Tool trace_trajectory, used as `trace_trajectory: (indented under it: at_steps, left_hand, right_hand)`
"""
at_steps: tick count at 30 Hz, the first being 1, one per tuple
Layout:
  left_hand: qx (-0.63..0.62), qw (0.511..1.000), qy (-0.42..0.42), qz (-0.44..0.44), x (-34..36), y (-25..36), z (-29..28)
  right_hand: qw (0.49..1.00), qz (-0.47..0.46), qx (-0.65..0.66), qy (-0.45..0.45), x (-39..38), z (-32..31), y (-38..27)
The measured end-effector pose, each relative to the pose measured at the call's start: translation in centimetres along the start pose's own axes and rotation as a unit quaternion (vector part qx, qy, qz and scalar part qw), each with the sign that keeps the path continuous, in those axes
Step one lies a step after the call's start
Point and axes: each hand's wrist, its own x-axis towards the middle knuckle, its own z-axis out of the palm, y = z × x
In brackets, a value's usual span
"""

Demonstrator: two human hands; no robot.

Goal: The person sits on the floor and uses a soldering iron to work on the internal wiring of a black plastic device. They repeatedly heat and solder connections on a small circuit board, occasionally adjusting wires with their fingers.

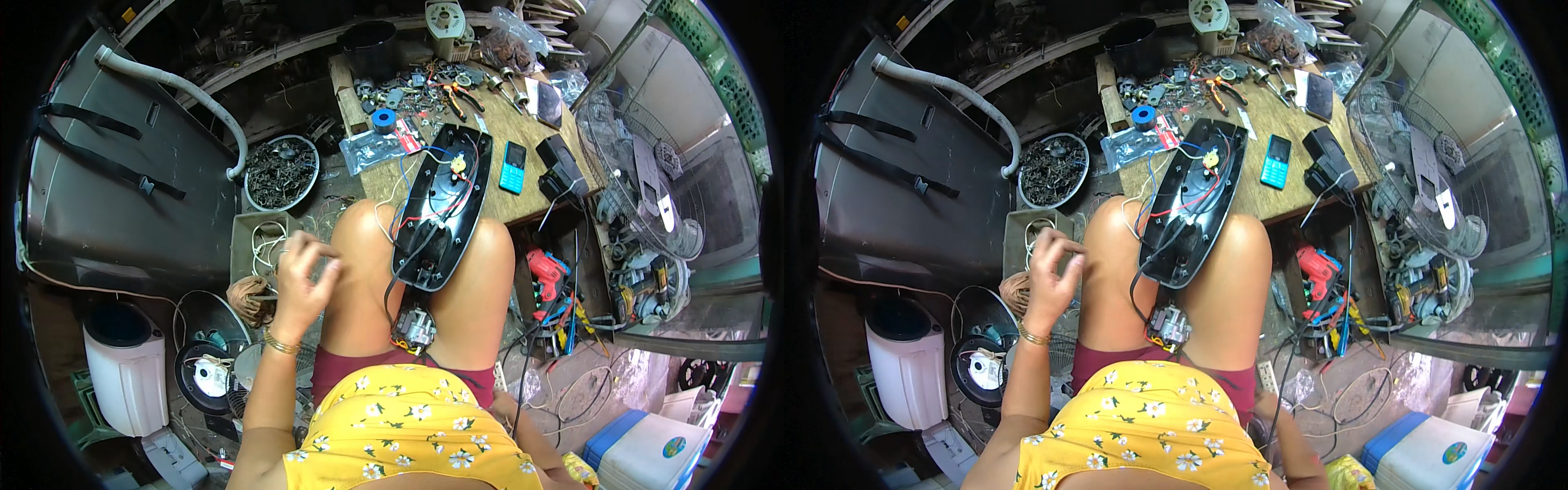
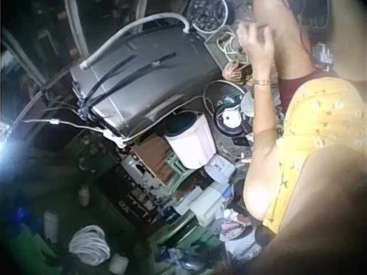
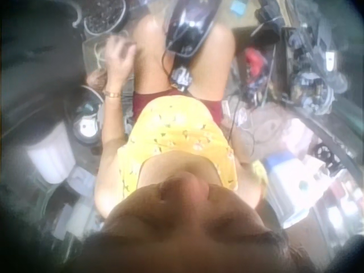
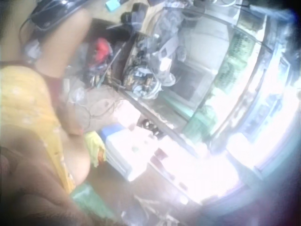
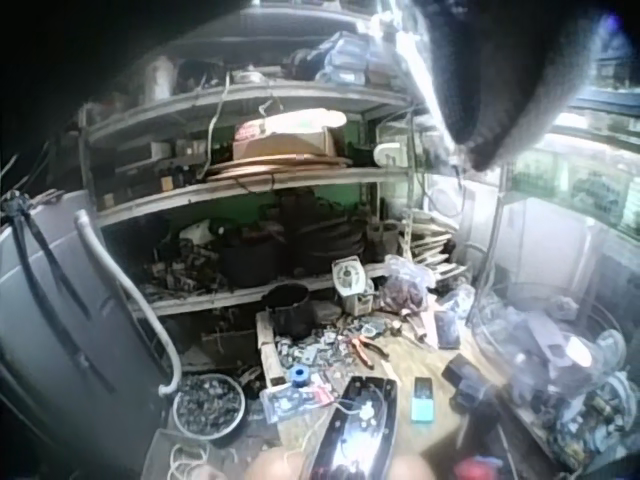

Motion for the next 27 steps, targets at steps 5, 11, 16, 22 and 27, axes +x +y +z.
trace_trajectory:
  at_steps: [5,11,16,22,27]
  left_hand:
    - [0.075,0.991,-0.086,0.070,-0.8,4.5,1.2]
    - [-0.059,0.982,-0.172,0.053,-2.4,5.8,2.5]
    - [0.074,0.993,-0.069,0.059,-0.8,4.5,1.8]
    - [0.219,0.975,-0.044,-0.019,4.7,3.0,3.2]
    - [0.242,0.969,-0.042,0.008,6.9,2.3,6.4]
  right_hand:
    - [0.947,0.101,0.024,0.305,-0.7,-14.6,-0.6]
    - [0.772,-0.091,-0.058,0.627,-3.5,-31.4,-14.3]
    - [0.807,-0.285,-0.023,0.517,-2.5,-32.6,-30.4]
    - [0.812,-0.392,-0.058,0.428,2.0,-32.8,-38.7]
    - [0.813,-0.431,0.025,0.391,3.8,-33.6,-41.8]
